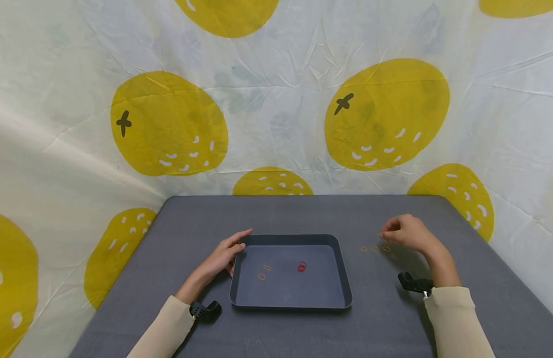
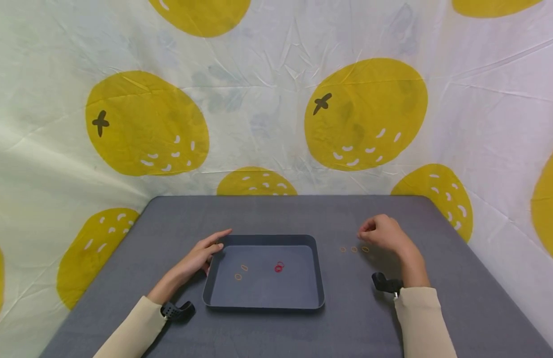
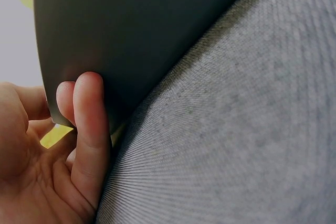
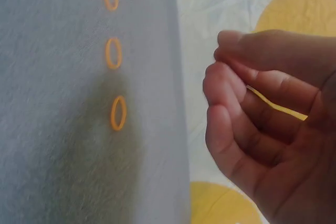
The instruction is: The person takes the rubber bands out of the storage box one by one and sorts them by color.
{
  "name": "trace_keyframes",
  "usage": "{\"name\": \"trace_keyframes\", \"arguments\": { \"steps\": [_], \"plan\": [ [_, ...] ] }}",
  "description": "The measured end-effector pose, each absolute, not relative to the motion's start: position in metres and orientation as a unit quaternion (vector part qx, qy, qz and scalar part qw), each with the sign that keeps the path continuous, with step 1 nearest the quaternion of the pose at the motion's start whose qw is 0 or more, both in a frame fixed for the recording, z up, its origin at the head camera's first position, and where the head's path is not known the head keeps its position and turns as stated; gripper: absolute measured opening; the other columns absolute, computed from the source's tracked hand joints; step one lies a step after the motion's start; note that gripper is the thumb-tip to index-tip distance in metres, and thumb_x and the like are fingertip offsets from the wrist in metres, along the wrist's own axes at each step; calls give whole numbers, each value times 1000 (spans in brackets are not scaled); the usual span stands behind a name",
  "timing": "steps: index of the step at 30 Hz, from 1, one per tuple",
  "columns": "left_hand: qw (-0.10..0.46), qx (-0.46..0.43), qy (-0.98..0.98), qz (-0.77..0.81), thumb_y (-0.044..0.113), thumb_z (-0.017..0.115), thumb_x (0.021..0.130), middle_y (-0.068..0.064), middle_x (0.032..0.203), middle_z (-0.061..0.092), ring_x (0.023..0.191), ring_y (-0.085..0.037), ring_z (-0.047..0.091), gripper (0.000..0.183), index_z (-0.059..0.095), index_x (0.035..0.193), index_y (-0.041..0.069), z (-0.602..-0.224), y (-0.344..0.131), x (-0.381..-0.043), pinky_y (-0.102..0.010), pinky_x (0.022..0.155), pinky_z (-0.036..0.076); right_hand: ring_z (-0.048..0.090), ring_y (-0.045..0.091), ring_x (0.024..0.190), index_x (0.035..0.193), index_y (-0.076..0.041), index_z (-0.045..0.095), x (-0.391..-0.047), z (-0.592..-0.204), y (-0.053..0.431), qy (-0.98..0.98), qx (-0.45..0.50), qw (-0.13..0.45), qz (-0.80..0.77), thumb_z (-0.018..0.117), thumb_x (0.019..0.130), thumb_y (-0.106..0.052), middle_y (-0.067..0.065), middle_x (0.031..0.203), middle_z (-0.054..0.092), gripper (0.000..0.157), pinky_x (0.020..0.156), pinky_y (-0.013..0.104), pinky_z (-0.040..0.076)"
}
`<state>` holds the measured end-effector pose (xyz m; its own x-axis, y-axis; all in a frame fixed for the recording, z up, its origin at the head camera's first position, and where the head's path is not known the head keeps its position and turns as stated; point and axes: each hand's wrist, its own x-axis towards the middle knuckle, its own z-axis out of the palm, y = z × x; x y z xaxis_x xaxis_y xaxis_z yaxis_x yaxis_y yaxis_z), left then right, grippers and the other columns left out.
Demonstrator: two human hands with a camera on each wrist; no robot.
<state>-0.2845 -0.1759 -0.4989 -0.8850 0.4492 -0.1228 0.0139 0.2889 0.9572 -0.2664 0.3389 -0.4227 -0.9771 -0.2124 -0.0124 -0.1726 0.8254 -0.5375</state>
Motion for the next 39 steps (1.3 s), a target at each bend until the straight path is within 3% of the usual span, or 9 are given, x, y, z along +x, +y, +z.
{"name": "trace_keyframes", "arguments": {
  "steps": [9, 16, 21, 31, 39],
  "plan": [
    [190, 147, 780, 577, 32, 44, 103, -2, 52, 49, 41, -17, 52, 44, 38, 146, 39, -498, -176, -284, -46, 47, 55, 61, 13, 73, 95, -8, 74, -263, -412, 324, 946, -124, 13, -299, 70, 89, -27, 10, 88, 71, 20, 60, 27, 48],
    [193, 144, 781, 576, 32, 44, 103, -3, 53, 50, 41, -17, 51, 43, 38, 145, 41, -497, -176, -285, -45, 47, 55, 61, 10, 72, 93, -12, 74, -262, -404, 313, 945, -141, -1, -294, 69, 89, -28, 4, 86, 71, 17, 62, 26, 50],
    [195, 144, 780, 578, 33, 44, 103, -3, 53, 51, 41, -17, 52, 43, 38, 145, 41, -498, -177, -285, -44, 47, 54, 63, 17, 76, 95, -10, 74, -261, -398, 304, 944, -150, 2, -293, 68, 90, -28, 2, 86, 71, 19, 62, 28, 50],
    [190, 148, 778, 579, 34, 45, 102, -6, 54, 53, 41, -17, 52, 44, 38, 145, 42, -501, -178, -285, -45, 46, 54, 65, 18, 77, 95, -12, 74, -260, -391, 284, 938, -171, -4, -302, 69, 90, -24, 0, 87, 71, 14, 65, 27, 52],
    [195, 146, 778, 579, 34, 45, 103, -7, 57, 54, 42, -17, 53, 44, 37, 146, 41, -500, -178, -286, -45, 47, 54, 64, 10, 76, 95, -13, 74, -262, -390, 264, 934, -194, 4, -299, 70, 89, -24, -1, 87, 72, 13, 66, 25, 53]
  ]
}}
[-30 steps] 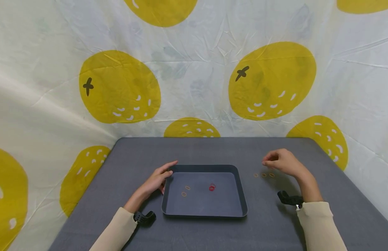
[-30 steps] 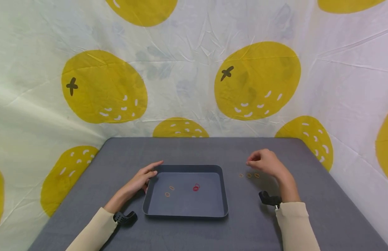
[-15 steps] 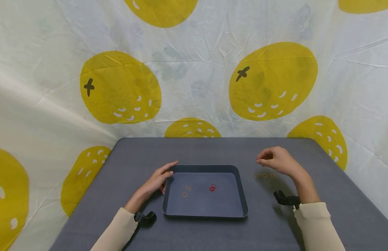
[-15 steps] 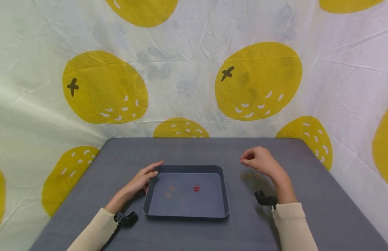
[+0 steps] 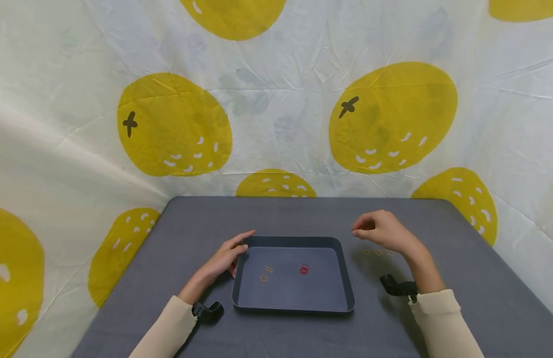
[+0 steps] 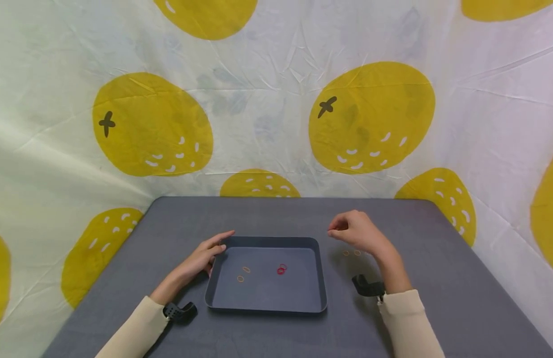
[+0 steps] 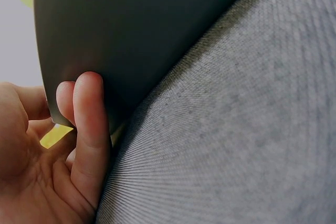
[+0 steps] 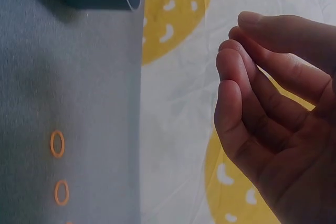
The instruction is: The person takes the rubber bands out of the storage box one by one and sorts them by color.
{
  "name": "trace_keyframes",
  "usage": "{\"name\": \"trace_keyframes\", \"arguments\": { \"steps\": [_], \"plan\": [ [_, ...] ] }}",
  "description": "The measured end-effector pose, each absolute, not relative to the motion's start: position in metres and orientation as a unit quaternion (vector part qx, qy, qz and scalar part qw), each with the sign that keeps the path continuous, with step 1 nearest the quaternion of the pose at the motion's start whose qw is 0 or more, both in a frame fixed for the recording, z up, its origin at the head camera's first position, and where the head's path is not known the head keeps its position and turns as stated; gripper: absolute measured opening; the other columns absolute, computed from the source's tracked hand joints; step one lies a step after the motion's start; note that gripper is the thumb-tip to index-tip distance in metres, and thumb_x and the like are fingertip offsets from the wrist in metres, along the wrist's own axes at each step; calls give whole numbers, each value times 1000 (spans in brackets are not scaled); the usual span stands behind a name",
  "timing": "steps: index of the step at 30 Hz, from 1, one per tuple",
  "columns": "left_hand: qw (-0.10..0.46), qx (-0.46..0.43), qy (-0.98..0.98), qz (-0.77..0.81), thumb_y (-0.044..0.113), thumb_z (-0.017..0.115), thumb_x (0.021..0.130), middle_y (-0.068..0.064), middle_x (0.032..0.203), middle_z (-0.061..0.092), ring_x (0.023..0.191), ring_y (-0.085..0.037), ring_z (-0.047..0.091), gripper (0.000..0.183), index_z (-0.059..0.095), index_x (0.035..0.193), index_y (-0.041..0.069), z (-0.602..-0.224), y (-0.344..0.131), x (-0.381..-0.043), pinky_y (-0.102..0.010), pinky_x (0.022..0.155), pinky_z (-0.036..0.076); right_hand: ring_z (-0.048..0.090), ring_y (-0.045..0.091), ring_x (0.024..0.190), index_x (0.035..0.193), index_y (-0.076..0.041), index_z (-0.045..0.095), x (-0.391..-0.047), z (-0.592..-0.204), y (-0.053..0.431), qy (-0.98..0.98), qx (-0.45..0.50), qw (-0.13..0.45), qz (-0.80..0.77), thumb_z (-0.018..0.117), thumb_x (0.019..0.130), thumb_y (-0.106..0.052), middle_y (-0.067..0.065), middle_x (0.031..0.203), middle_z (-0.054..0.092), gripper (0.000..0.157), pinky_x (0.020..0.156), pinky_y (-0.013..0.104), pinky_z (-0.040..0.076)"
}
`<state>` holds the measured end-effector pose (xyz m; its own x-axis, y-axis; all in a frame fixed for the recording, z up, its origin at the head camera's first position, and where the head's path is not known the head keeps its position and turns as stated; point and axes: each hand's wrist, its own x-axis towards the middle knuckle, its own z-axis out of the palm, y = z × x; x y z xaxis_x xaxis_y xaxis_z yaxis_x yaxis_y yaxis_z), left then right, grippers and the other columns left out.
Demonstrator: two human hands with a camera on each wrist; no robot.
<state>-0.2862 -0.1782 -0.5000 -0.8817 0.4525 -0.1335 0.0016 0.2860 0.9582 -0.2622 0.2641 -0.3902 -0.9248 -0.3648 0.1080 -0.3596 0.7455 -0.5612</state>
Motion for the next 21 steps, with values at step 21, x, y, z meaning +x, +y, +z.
{"name": "trace_keyframes", "arguments": {
  "steps": [21],
  "plan": [
    [188, 140, 786, 573, 28, 44, 103, -4, 54, 52, 41, -17, 51, 44, 38, 146, 39, -500, -176, -287, -42, 44, 54, 67, 19, 77, 92, -16, 75, -270, -387, 202, 912, -245, 41, -327, 71, 87, -22, 0, 86, 73, 8, 66, 28, 53]
  ]
}}
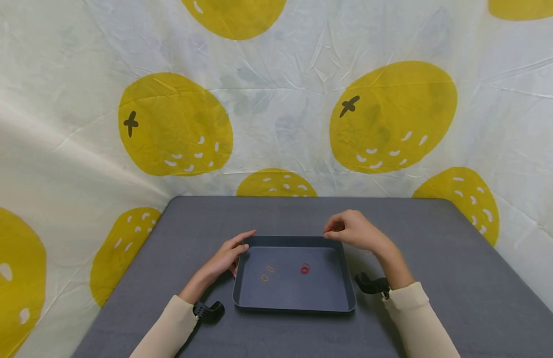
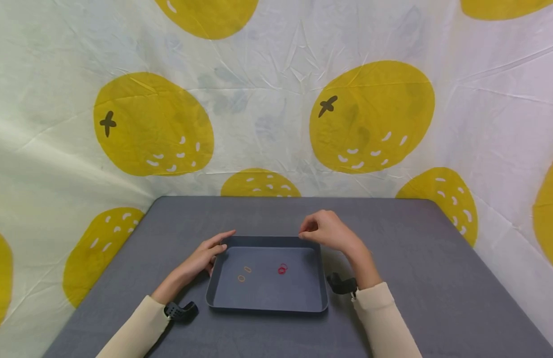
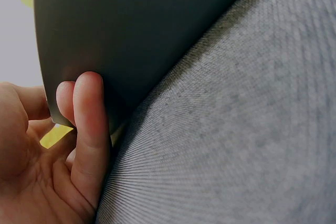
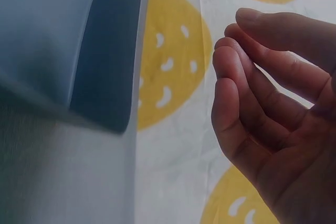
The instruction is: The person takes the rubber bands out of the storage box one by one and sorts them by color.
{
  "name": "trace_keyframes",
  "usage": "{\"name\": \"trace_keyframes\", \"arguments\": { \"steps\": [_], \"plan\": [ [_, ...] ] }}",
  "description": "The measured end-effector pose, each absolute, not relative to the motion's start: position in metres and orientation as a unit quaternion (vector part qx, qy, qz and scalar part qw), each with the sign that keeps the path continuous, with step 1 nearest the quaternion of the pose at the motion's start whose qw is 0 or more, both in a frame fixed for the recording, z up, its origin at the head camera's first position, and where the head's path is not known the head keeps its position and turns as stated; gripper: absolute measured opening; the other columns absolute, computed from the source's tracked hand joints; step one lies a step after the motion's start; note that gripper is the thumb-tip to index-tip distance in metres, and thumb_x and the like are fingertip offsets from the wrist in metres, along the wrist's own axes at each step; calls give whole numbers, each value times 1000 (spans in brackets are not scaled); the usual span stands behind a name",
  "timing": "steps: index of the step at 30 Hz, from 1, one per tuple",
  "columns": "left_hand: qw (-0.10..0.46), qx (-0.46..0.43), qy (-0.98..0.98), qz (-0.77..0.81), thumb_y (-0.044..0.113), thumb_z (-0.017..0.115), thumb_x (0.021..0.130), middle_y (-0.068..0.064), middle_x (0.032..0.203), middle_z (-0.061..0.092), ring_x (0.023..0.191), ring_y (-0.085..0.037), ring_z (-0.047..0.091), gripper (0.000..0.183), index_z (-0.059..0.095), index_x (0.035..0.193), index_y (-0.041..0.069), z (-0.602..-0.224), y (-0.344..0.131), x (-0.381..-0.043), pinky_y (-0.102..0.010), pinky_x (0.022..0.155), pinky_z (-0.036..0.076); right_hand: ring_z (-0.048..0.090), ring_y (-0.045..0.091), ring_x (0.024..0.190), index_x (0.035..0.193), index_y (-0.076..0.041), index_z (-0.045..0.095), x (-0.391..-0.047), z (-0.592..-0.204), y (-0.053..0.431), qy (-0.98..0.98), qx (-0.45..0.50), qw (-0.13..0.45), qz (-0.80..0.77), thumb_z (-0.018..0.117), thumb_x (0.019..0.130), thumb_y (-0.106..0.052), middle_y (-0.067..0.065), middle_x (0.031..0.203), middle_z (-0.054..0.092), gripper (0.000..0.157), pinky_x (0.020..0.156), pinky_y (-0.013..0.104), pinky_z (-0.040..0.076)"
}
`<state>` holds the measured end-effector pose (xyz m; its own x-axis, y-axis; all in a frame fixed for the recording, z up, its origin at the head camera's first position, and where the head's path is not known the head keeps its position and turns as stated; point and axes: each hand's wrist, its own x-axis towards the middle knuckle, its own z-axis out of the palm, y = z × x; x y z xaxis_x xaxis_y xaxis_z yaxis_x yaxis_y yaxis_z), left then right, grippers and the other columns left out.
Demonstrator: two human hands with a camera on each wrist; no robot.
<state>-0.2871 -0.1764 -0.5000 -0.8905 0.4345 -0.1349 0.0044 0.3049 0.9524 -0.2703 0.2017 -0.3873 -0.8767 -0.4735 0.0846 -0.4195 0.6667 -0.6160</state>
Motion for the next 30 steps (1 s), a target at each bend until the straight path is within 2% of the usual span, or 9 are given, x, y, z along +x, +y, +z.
{"name": "trace_keyframes", "arguments": {
  "steps": [5, 8, 18, 30],
  "plan": [
    [187, 149, 783, 575, 29, 44, 103, -4, 54, 52, 41, -16, 52, 46, 36, 148, 36, -501, -178, -288, -41, 44, 53, 64, 12, 72, 92, -18, 75, -272, -385, 185, 905, -263, 41, -333, 71, 87, -22, 2, 87, 74, 7, 63, 28, 52],
    [186, 153, 782, 575, 30, 43, 103, -4, 56, 51, 41, -16, 52, 46, 35, 148, 35, -501, -179, -287, -41, 44, 54, 64, 13, 70, 92, -18, 75, -273, -385, 175, 898, -282, 46, -336, 71, 88, -22, 2, 87, 74, 8, 60, 27, 51],
    [182, 144, 788, 570, 30, 44, 103, -6, 56, 51, 41, -16, 51, 45, 38, 147, 38, -500, -177, -286, -42, 44, 54, 65, 6, 74, 91, -20, 75, -276, -387, 140, 885, -308, 58, -344, 70, 88, -21, -6, 86, 73, 5, 64, 25, 54],
    [190, 146, 780, 578, 26, 43, 104, -8, 61, 49, 42, -16, 51, 46, 35, 149, 32, -499, -175, -285, -39, 43, 53, 65, 6, 74, 90, -18, 75, -284, -404, 109, 878, -327, 85, -339, 71, 88, -19, -7, 85, 71, 5, 67, 24, 55]
  ]
}}
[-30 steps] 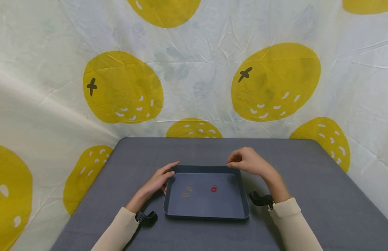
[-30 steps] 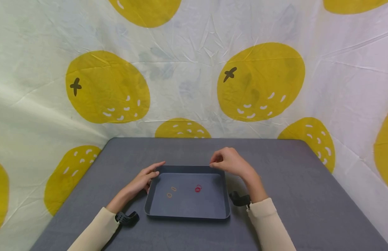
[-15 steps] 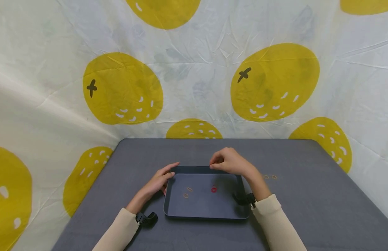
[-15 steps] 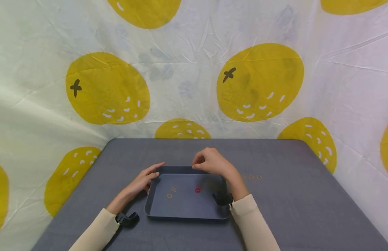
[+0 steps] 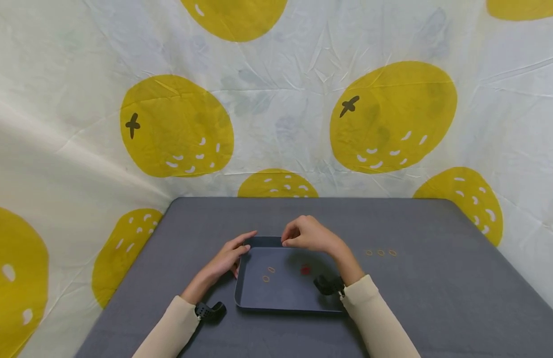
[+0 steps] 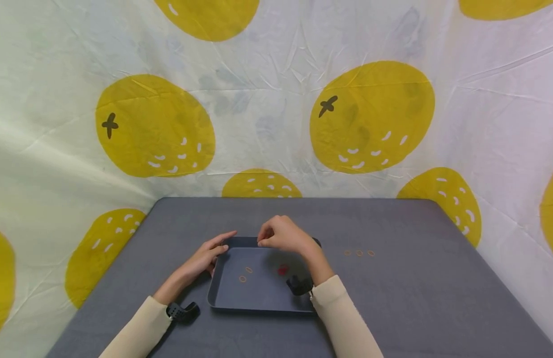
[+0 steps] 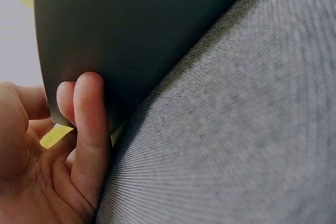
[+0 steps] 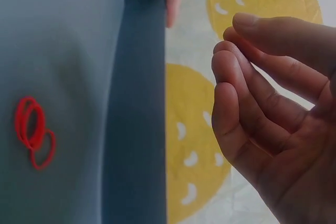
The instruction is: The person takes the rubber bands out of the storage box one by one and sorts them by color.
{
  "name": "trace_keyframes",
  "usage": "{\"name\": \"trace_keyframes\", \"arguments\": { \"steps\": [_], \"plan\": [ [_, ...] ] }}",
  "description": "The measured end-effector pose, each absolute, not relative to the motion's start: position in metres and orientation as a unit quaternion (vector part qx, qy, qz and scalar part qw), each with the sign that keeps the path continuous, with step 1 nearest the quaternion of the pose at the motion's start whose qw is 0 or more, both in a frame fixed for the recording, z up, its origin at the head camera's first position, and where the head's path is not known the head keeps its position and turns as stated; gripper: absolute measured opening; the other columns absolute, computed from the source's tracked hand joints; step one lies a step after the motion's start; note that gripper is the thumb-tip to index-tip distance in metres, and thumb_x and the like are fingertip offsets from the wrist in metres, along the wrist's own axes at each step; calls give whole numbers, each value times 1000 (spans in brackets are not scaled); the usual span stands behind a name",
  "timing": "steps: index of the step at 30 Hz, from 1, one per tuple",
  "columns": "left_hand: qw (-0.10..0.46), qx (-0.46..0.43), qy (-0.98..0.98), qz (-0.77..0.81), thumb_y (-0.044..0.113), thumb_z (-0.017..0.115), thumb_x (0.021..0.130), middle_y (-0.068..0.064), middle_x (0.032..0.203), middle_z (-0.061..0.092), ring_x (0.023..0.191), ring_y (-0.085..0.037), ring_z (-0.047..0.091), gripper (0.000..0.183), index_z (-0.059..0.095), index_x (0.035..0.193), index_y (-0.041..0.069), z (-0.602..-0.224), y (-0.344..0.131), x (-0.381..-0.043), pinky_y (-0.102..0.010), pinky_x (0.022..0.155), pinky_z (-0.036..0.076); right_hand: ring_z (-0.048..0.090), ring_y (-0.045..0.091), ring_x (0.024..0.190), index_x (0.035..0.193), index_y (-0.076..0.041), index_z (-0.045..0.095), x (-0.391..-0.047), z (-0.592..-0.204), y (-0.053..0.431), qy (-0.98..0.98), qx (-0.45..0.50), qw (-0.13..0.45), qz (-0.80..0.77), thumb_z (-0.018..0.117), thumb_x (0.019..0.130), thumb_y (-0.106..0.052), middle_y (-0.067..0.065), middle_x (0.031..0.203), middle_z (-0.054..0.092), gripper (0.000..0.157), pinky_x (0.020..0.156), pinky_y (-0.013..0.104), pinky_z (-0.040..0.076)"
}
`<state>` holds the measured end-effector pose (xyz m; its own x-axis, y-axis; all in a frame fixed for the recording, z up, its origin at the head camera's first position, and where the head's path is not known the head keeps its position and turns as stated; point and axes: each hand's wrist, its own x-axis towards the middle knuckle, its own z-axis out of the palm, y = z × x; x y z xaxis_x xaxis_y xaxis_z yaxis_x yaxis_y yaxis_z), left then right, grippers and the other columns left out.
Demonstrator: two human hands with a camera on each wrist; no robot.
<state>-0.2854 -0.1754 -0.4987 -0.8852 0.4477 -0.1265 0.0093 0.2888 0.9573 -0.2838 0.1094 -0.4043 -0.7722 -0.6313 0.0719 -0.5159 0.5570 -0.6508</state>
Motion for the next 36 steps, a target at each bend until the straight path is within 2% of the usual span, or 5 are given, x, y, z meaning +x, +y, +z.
{"name": "trace_keyframes", "arguments": {
  "steps": [15, 30, 36],
  "plan": [
    [182, 150, 783, 575, 31, 44, 103, -6, 60, 47, 41, -18, 51, 47, 35, 149, 32, -497, -174, -286, -40, 42, 53, 63, 6, 71, 92, -8, 75, -288, -426, 81, 873, -354, 118, -315, 71, 86, -13, -6, 83, 70, 9, 65, 24, 53],
    [182, 153, 783, 574, 30, 45, 103, -8, 68, 47, 42, -16, 52, 45, 38, 147, 34, -497, -175, -287, -41, 43, 53, 62, 2, 64, 91, -15, 75, -286, -446, 66, 881, -346, 160, -281, 74, 83, -14, -9, 77, 71, 8, 60, 20, 52],
    [188, 152, 779, 578, 30, 44, 103, -7, 63, 47, 42, -16, 52, 45, 37, 148, 34, -497, -176, -286, -40, 43, 53, 61, 1, 64, 92, -15, 75, -286, -451, 66, 885, -341, 154, -277, 75, 83, -15, -10, 76, 70, 9, 60, 19, 51]
  ]
}}
